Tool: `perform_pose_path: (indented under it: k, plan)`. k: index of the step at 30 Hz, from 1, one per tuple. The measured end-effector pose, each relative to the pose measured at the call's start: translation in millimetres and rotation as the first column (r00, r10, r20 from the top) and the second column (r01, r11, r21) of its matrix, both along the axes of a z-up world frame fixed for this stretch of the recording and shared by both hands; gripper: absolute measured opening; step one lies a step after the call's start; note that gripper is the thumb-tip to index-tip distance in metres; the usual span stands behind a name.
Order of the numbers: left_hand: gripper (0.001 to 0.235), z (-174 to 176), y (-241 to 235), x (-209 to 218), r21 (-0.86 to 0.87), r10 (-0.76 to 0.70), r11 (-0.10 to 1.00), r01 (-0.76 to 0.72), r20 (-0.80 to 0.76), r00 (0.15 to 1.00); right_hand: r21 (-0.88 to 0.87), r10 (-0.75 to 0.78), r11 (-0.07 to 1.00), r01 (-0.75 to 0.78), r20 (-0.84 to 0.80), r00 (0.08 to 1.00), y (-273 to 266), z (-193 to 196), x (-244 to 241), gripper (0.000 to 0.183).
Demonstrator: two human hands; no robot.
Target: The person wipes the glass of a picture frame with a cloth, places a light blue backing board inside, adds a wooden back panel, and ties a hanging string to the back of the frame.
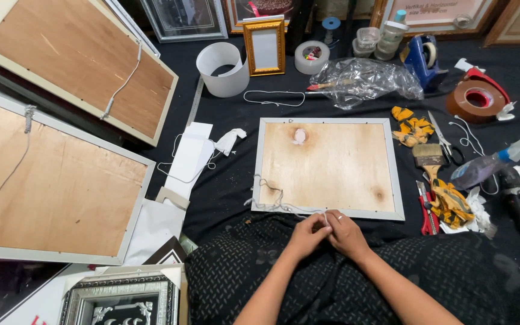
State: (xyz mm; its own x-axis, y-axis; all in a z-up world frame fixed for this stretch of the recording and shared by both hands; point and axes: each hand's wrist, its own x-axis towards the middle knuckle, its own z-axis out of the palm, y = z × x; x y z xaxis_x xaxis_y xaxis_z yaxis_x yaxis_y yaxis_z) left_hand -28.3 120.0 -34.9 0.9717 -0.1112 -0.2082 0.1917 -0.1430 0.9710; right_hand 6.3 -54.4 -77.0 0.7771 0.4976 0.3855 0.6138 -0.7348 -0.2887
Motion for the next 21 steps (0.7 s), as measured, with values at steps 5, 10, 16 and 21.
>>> perform_pose_path:
  k: [5, 10, 16, 21]
  plan:
    - [0.016, 11.2, -4.0, 7.7, -0.228, 0.123, 0.963, -0.146, -0.115, 0.986, -0.003, -0.078, 0.997, 0.078, -0.065, 0.995, -6.6, -8.1, 0.5, 0.013]
    - [0.011, 23.9, 58.2, 34.2, -0.598, 0.347, 0.641, -0.481, -0.334, 0.877, -0.053, -0.242, 0.970, 0.238, -0.074, 0.968, -7.4, 26.8, 2.4, 0.012]
    - [0.012, 100.1, 139.5, 58.7, -0.707, 0.576, 0.425, -0.565, -0.271, 0.772, -0.212, -0.497, 0.846, 0.489, 0.019, 0.867, -26.7, 20.0, 11.4, 0.018]
    - [0.015, 146.0, 178.3, 76.7, -0.756, 0.721, 0.317, -0.572, -0.200, 0.664, -0.149, -0.719, 0.685, 0.713, -0.301, 0.627, -49.3, 22.7, 32.6, 0.024]
